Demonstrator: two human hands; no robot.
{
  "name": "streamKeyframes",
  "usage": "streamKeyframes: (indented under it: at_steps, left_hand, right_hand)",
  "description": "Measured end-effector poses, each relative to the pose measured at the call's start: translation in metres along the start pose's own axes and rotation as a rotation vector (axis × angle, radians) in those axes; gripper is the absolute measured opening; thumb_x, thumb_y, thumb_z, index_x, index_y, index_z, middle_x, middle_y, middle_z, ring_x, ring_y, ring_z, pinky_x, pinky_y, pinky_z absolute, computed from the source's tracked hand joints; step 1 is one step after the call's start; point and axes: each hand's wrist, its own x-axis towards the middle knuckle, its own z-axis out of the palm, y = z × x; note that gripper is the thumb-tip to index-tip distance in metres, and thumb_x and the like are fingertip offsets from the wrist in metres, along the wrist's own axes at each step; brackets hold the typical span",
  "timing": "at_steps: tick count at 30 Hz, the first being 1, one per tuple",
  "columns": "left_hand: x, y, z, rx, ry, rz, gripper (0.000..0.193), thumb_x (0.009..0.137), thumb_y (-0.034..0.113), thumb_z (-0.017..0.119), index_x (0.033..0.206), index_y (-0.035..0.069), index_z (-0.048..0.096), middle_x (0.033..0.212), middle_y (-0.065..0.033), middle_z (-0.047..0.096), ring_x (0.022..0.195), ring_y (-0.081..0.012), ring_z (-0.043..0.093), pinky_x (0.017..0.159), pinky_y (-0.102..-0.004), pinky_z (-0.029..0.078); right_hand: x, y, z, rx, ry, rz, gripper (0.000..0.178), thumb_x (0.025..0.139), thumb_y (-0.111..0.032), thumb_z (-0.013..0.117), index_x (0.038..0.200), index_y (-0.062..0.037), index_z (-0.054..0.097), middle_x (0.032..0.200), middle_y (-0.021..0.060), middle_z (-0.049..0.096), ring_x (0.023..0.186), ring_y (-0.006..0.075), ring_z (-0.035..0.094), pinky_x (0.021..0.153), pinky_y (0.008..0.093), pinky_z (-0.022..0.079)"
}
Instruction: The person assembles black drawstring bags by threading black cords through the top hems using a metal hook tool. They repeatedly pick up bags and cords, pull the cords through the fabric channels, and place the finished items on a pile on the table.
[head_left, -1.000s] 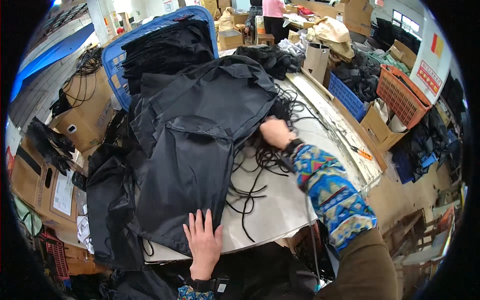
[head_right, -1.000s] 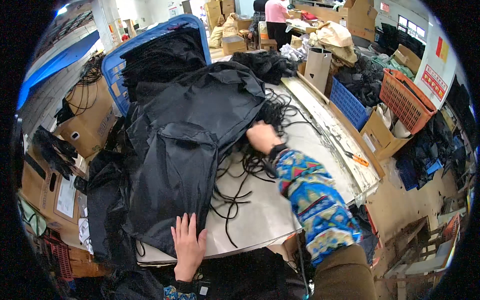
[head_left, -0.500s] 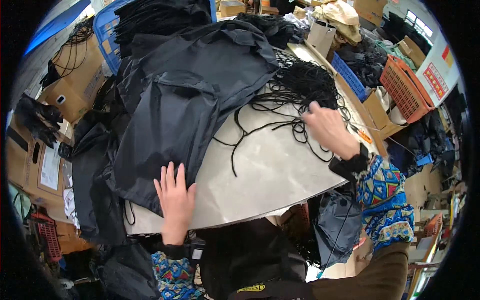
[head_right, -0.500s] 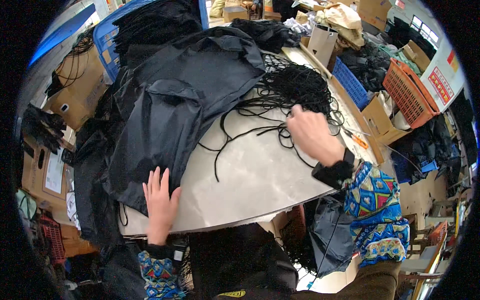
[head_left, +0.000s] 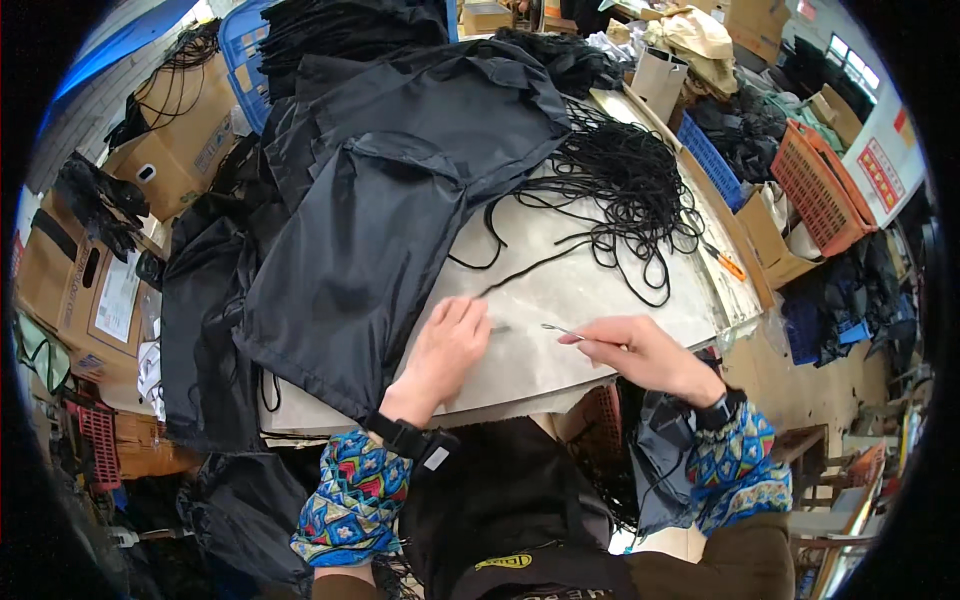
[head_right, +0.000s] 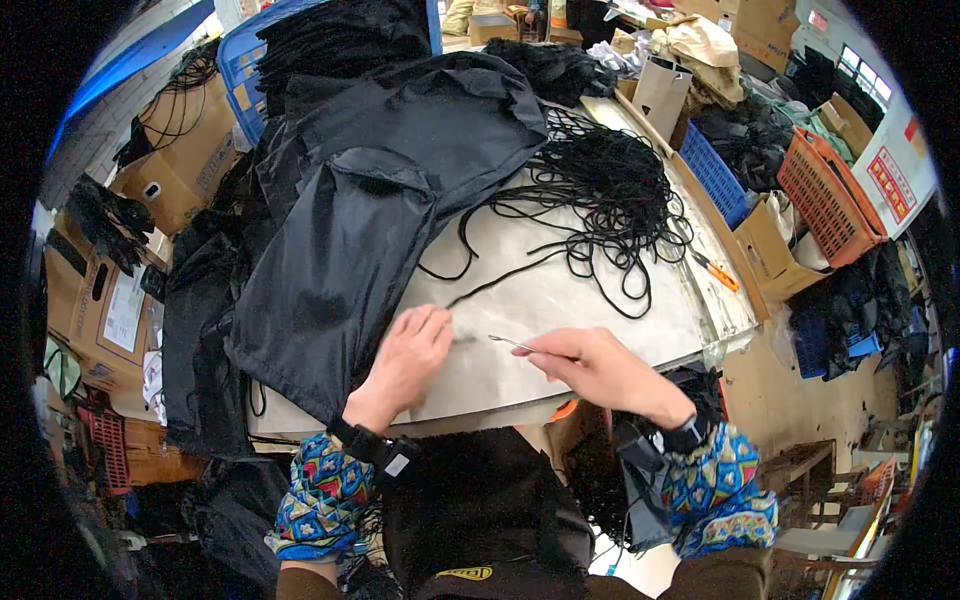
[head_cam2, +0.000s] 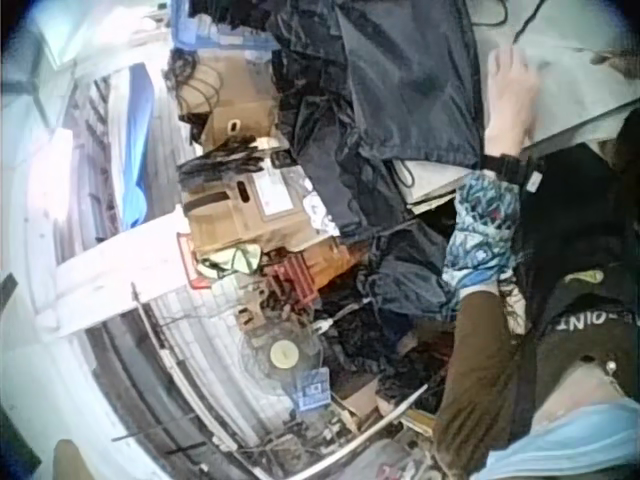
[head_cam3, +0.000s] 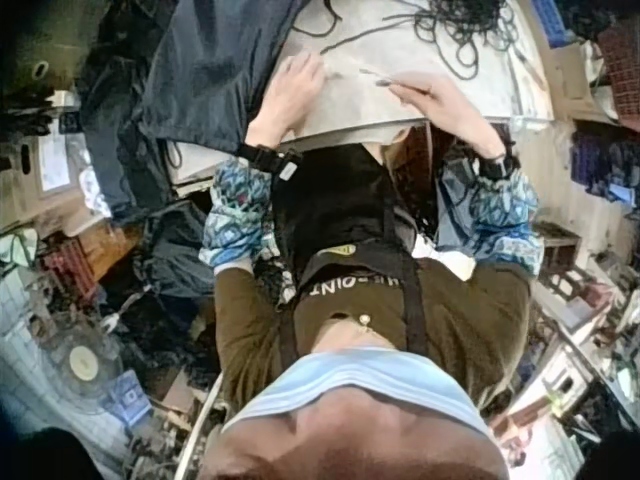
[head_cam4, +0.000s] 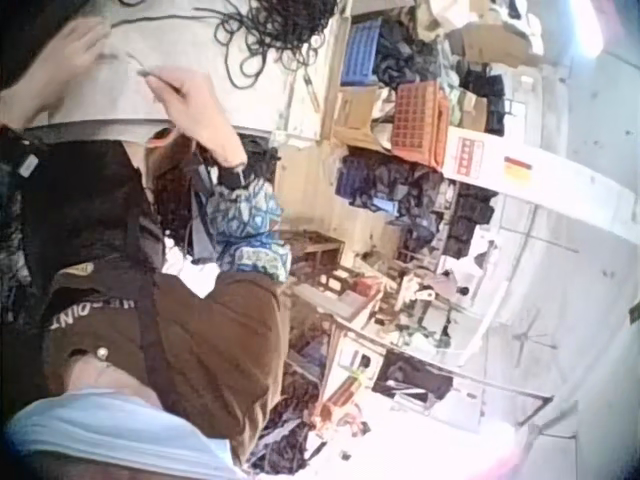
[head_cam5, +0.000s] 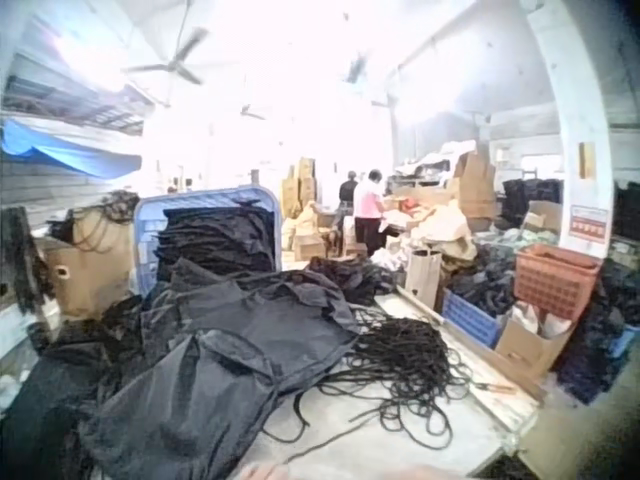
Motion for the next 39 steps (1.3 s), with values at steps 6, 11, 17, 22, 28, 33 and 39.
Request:
streamKeyframes:
  at_steps: [6,11,17,22,28,33,39]
  left_hand:
    - [-0.103,0.031,-0.092,-1.665,0.774,-0.099,0.023,0.095,0.027,0.044,0.1,0.006,0.054,0.097,-0.0088,0.058,0.086,-0.0215,0.057,0.087,-0.0375,0.045]
    - [-0.174,0.057,-0.21,-2.387,1.328,0.524,0.02,0.096,0.023,0.038,0.088,0.01,0.051,0.072,-0.0033,0.055,0.06,-0.0129,0.052,0.062,-0.034,0.047]
    - [-0.141,0.089,-0.107,-2.289,0.339,-1.211,0.019,0.086,0.003,0.055,0.104,-0.004,0.056,0.088,-0.0102,0.061,0.056,-0.0148,0.057,0.046,-0.0246,0.043]
    - [-0.125,0.111,-0.072,-2.464,0.33,-1.209,0.013,0.093,0.011,0.054,0.1,0.001,0.057,0.063,0.0,0.053,0.039,-0.0035,0.038,0.033,-0.0185,0.025]
    - [-0.126,0.123,-0.064,-2.239,0.469,-1.213,0.017,0.092,0.012,0.056,0.104,0.001,0.059,0.063,0.0004,0.053,0.039,-0.0037,0.038,0.035,-0.0191,0.025]
    - [-0.127,0.127,-0.061,-2.051,0.457,-1.199,0.014,0.092,0.011,0.056,0.098,0.0,0.061,0.073,-0.0042,0.06,0.046,-0.0057,0.047,0.038,-0.0187,0.033]
    - [-0.13,0.129,-0.058,-1.949,0.446,-1.135,0.016,0.092,0.011,0.057,0.101,-0.001,0.061,0.078,-0.0039,0.061,0.055,-0.0044,0.052,0.041,-0.0169,0.038]
  right_hand:
    - [-0.059,0.004,0.019,0.281,0.179,0.16,0.021,0.093,-0.01,0.054,0.11,-0.0011,0.064,0.075,0.0035,0.062,0.065,0.0077,0.055,0.061,0.0231,0.045]
    - [-0.067,-0.009,0.046,0.417,0.147,0.206,0.019,0.092,-0.008,0.056,0.107,0.0,0.064,0.07,0.0015,0.06,0.065,0.0048,0.055,0.061,0.02,0.045]
    - [-0.062,-0.03,0.093,0.312,-0.005,0.081,0.019,0.089,-0.006,0.059,0.107,-0.0018,0.065,0.071,0.0051,0.064,0.062,0.0074,0.059,0.058,0.0213,0.046]
    - [-0.061,-0.04,0.12,0.147,0.056,-0.053,0.024,0.083,-0.002,0.062,0.107,-0.0048,0.065,0.074,0.011,0.064,0.062,0.0139,0.061,0.058,0.0249,0.048]
    - [-0.06,-0.039,0.131,0.132,0.163,-0.046,0.027,0.08,0.0,0.063,0.107,-0.0044,0.065,0.075,0.0127,0.063,0.062,0.0213,0.061,0.058,0.0277,0.048]
    - [-0.059,-0.034,0.136,0.1,0.153,-0.06,0.027,0.08,0.0,0.063,0.107,-0.0038,0.065,0.074,0.013,0.063,0.062,0.0215,0.061,0.057,0.0282,0.048]
    - [-0.059,-0.029,0.141,0.003,0.12,-0.147,0.028,0.079,0.0,0.063,0.107,-0.0034,0.063,0.07,0.0114,0.059,0.059,0.0228,0.059,0.054,0.0309,0.047]
